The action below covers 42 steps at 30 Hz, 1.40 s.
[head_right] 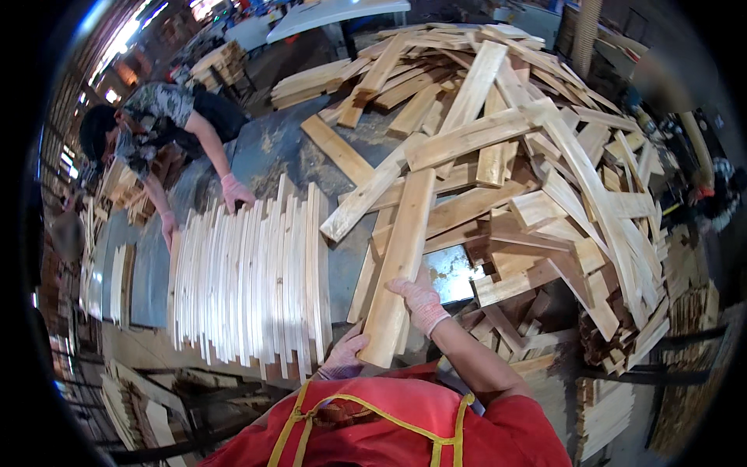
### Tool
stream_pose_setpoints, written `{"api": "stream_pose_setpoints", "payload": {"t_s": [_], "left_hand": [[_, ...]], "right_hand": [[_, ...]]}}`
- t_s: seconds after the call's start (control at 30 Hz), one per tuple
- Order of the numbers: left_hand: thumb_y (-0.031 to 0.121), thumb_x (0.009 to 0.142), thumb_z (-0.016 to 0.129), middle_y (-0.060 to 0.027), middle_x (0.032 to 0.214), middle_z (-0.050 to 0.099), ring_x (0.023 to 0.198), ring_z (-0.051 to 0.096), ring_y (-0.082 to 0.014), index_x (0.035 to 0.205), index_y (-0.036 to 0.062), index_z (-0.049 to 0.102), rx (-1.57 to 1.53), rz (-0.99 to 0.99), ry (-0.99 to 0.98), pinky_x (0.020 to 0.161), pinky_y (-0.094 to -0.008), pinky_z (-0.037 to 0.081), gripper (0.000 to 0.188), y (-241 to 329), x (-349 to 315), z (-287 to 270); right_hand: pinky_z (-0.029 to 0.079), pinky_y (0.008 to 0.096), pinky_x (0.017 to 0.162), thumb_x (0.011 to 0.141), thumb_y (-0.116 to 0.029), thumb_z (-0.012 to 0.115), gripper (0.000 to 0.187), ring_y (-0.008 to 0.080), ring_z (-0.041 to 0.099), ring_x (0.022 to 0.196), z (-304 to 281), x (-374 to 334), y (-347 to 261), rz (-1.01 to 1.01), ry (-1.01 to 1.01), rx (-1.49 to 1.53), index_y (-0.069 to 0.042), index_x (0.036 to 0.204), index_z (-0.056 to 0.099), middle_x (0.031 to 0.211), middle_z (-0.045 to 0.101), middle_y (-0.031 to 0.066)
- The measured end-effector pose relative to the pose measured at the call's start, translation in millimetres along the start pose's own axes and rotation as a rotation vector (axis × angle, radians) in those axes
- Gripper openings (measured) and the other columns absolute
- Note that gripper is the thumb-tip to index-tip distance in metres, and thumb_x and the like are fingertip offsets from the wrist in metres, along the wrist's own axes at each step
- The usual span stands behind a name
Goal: The person sorts wooden planks on a metal table in a workshop. They pick up individual planks from a large pile, inspect them, and place them into a neat stack. Another person is visible in the background performing similar sorting actions.
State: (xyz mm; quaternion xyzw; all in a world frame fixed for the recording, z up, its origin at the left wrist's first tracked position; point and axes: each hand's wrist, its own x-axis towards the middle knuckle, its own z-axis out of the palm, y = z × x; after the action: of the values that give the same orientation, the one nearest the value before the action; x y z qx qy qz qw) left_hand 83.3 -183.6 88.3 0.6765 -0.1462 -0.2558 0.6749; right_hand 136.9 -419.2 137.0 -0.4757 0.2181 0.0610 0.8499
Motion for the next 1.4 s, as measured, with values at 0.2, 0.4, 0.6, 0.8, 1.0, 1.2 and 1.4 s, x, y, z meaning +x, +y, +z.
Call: {"api": "stream_pose_setpoints", "payload": {"t_s": [0.2, 0.4, 0.6, 0.8, 1.0, 1.2, 1.4], "left_hand": [[0.029, 0.098, 0.062, -0.0192, 0.133, 0.067, 0.115, 0.069, -0.0241, 0.153, -0.0001, 0.047, 0.475, 0.089, -0.263, 0.097, -0.0360, 0.054, 0.064, -70.7, 15.3, -63.2], [0.045, 0.090, 0.070, -0.0306, 0.149, 0.052, 0.134, 0.056, -0.0463, 0.155, -0.0006, 0.042, 0.861, -0.232, 0.085, 0.112, -0.0495, 0.048, 0.084, 60.9, 69.7, -26.2], [0.040, 0.090, 0.073, -0.0270, 0.151, 0.052, 0.136, 0.055, -0.0448, 0.153, 0.0024, 0.048, 0.806, -0.165, 0.490, 0.114, -0.0501, 0.046, 0.078, 51.8, 83.6, -6.0], [0.046, 0.090, 0.073, -0.0214, 0.154, 0.051, 0.141, 0.049, -0.0392, 0.148, 0.0080, 0.056, 1.039, -0.426, 0.996, 0.121, -0.0508, 0.036, 0.071, 39.5, -2.7, -82.8], [0.051, 0.090, 0.071, -0.0192, 0.151, 0.057, 0.140, 0.051, -0.0383, 0.145, 0.0044, 0.059, 0.984, -0.836, 1.410, 0.117, -0.0445, 0.042, 0.074, 7.9, -114.7, -194.5], [0.049, 0.090, 0.067, -0.0278, 0.133, 0.066, 0.123, 0.063, -0.0446, 0.137, -0.0002, 0.061, 0.398, -0.639, 1.242, 0.103, -0.0497, 0.050, 0.068, -16.2, -137.3, -211.8], [0.054, 0.094, 0.067, -0.0258, 0.139, 0.064, 0.129, 0.062, -0.0414, 0.142, 0.0009, 0.059, 0.522, -0.689, 0.984, 0.108, -0.0457, 0.049, 0.072, 34.4, -148.6, -247.0]], "right_hand": [[0.055, 0.0430, 0.097, 0.080, -0.024, 0.085, 0.074, 0.0330, 0.065, 0.115, -9.3, 47.8, 41.8, -0.242, -0.001, -0.650, 0.003, 0.141, 0.052, 0.121, 0.067, 0.0210], [0.058, 0.0408, 0.088, 0.081, -0.033, 0.088, 0.064, 0.0308, 0.071, 0.097, -42.7, 55.7, 18.6, 0.076, -0.013, -0.498, 0.004, 0.128, 0.064, 0.116, 0.072, 0.0197], [0.055, 0.0368, 0.095, 0.086, -0.019, 0.084, 0.062, 0.0234, 0.066, 0.105, -20.1, 54.5, -8.6, 0.243, -0.063, -0.324, 0.004, 0.136, 0.056, 0.119, 0.069, 0.0144], [0.050, 0.0378, 0.104, 0.086, -0.013, 0.084, 0.078, 0.0260, 0.062, 0.116, 32.7, 29.3, -16.4, 0.003, -0.213, -0.378, 0.001, 0.150, 0.043, 0.132, 0.061, 0.0144], [0.047, 0.0353, 0.109, 0.083, -0.018, 0.086, 0.091, 0.0267, 0.059, 0.125, 103.3, 87.5, 0.9, 0.074, -0.320, -0.786, 0.005, 0.156, 0.036, 0.142, 0.057, 0.0219], [0.047, 0.0364, 0.111, 0.082, -0.007, 0.084, 0.107, 0.0283, 0.058, 0.127, 128.4, 100.8, 74.7, -0.124, -0.295, -0.588, -0.001, 0.167, 0.020, 0.146, 0.056, 0.0208], [0.054, 0.0470, 0.104, 0.092, -0.001, 0.074, 0.084, 0.0309, 0.062, 0.123, 178.8, 76.7, 74.0, 0.276, -0.086, -0.339, -0.011, 0.162, 0.027, 0.139, 0.060, 0.0160]]}}
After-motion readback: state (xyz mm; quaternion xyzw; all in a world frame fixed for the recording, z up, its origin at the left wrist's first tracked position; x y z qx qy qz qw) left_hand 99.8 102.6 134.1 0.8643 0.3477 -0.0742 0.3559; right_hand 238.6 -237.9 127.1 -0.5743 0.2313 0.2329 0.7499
